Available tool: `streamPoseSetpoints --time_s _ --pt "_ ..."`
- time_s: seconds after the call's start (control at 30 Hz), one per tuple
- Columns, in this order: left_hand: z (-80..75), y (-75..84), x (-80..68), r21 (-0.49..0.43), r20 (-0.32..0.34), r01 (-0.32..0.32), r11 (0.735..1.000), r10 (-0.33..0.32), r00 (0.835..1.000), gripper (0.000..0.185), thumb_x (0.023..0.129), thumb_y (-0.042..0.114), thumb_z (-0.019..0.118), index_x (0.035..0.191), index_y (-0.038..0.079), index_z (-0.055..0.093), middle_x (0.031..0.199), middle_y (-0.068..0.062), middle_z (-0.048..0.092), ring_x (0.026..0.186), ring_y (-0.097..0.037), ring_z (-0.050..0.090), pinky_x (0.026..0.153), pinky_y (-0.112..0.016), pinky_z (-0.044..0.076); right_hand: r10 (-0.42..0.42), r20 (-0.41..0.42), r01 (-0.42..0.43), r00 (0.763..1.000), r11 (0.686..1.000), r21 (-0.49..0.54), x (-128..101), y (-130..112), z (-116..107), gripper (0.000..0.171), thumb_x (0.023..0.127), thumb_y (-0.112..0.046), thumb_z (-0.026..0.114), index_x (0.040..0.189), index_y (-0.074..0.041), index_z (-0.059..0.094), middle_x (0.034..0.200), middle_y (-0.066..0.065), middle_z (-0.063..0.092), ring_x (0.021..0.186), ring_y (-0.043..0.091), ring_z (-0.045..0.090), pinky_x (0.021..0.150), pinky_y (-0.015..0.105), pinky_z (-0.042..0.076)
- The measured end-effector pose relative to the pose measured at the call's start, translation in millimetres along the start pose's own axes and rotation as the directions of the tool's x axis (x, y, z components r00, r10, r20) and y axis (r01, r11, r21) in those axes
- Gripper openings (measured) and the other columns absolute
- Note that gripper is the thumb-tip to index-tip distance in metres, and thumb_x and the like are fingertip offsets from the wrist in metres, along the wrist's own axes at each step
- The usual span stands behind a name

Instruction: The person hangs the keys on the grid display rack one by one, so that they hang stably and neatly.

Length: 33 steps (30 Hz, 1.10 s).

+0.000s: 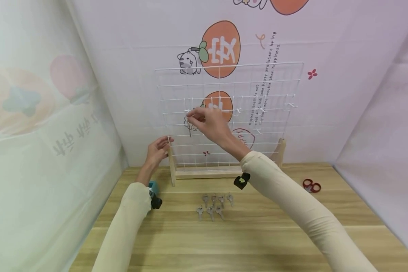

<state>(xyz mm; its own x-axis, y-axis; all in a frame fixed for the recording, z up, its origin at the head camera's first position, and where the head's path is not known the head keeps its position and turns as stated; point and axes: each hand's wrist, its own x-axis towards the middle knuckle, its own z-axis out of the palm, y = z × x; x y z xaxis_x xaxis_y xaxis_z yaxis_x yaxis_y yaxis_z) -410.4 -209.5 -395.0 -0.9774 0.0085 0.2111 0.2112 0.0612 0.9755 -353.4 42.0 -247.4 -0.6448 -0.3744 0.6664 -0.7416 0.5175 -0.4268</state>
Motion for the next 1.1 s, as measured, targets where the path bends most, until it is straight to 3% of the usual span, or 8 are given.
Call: streamPoseSetpoints --time_s 0.13,0.4,0.57,1.1 --pt "-1.7 0.0 -0.4 -0.008 0.005 -0.003 1.0 0.003 1.0 0.04 0.106 -0.003 0.052 0.147 0.0 0.054 0.146 -0.02 0.059 0.142 -0.037 0.048 0.109 -0.058 0.047 0.013 -0.005 -0.013 1.0 1.0 -0.016 5 2 3 0.017 0.101 -0.016 0.071 0.112 -0.006 0.079 0.098 0.005 0.079 0.08 0.013 0.073 0.067 0.029 0.058" --pt "-2.3 -2.5 0.2 0.009 0.013 -0.018 1.0 0.018 1.0 0.04 0.108 0.0 0.051 0.147 0.0 0.053 0.146 -0.02 0.059 0.142 -0.038 0.048 0.11 -0.059 0.045 0.075 -0.004 -0.075 0.997 0.997 -0.029 7 11 1 0.018 0.102 -0.02 0.07 0.113 -0.009 0.079 0.098 0.004 0.079 0.082 0.012 0.071 0.072 0.028 0.058" --pt "-2.0 -1.7 -0.3 -0.001 0.012 -0.011 1.0 0.011 1.0 0.041 0.108 0.001 0.052 0.148 0.001 0.053 0.146 -0.018 0.059 0.142 -0.037 0.048 0.11 -0.058 0.046 0.066 -0.012 -0.066 0.998 0.998 -0.02 3 12 -4 0.018 0.101 -0.019 0.072 0.113 -0.008 0.079 0.098 0.004 0.078 0.083 0.013 0.071 0.073 0.029 0.058" --pt "-3.1 -3.3 0.6 0.037 0.033 -0.002 0.999 0.001 0.999 0.045 0.109 0.004 0.052 0.153 0.006 0.05 0.15 -0.013 0.058 0.143 -0.032 0.048 0.109 -0.057 0.048 0.078 0.092 -0.081 0.993 0.996 0.029 -44 28 -16 0.019 0.098 -0.016 0.075 0.116 -0.008 0.077 0.101 0.004 0.078 0.088 0.016 0.074 0.082 0.032 0.062"
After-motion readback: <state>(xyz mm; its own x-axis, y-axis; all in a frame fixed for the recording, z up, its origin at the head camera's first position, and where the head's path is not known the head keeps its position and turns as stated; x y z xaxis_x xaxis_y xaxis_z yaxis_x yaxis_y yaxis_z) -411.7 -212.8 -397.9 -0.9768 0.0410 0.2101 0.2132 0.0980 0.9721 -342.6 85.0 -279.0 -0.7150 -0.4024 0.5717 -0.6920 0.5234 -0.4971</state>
